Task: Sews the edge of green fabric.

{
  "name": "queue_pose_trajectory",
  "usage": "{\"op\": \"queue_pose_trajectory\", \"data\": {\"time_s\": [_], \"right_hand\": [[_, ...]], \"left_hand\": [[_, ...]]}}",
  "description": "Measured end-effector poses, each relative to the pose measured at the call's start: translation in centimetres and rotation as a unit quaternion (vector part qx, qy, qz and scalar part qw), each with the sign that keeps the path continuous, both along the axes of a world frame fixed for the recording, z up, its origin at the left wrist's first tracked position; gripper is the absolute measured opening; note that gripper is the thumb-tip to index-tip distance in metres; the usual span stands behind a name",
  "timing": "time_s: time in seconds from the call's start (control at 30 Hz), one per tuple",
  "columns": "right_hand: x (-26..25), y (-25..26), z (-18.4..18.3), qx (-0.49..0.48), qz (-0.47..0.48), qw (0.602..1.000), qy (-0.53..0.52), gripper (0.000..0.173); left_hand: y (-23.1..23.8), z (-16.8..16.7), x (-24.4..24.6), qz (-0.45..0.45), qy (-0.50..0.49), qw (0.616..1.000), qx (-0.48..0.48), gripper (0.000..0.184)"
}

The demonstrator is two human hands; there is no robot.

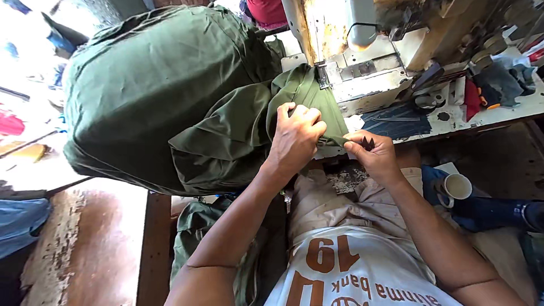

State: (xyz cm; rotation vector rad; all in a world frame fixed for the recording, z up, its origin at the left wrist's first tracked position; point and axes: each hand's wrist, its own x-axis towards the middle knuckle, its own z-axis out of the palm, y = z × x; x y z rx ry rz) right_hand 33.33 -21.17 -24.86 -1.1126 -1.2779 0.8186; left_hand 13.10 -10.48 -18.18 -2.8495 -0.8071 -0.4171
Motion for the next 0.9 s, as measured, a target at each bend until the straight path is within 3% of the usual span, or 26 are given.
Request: {"op": "queue_pose_trajectory", "data": {"time_s": [0.23, 0.4, 0.43, 0.5, 0.57, 0.7, 0.9], "right_hand": [[-0.3, 4.1, 0.3, 0.031, -0.012, 0.998, 0.045, 0.012], [-0.4, 5.7, 1.1, 0.046, -0.010, 0.998, 0.036, 0.014], [-0.4, 5.8, 1.3, 0.044, -0.011, 0.999, 0.030, 0.014], [-0.5, 5.6, 1.7, 0.043, -0.014, 0.999, 0.016, 0.013], [-0.8, 5.5, 2.4, 0.046, -0.015, 0.999, 0.020, 0.013], [-0.9, 5.5, 3.5, 0.073, -0.020, 0.997, 0.025, 0.011], [-0.7, 5.6, 4.2, 0.089, -0.016, 0.996, 0.024, 0.013]], "left_hand": [[2.9, 1.2, -0.2, 0.020, 0.000, 0.999, 0.045, 0.013], [3.7, 1.8, -0.9, 0.033, -0.017, 0.999, 0.008, 0.017], [3.3, 1.8, -0.8, 0.047, -0.024, 0.999, -0.011, 0.020], [2.0, 1.5, -0.1, 0.078, -0.057, 0.995, -0.036, 0.043], [1.0, 0.1, 1.2, 0.079, -0.114, 0.990, -0.005, 0.059], [2.2, -3.1, 3.1, 0.036, -0.225, 0.971, 0.068, 0.027], [4.3, -2.4, 2.2, 0.025, -0.228, 0.969, 0.095, 0.026]]}}
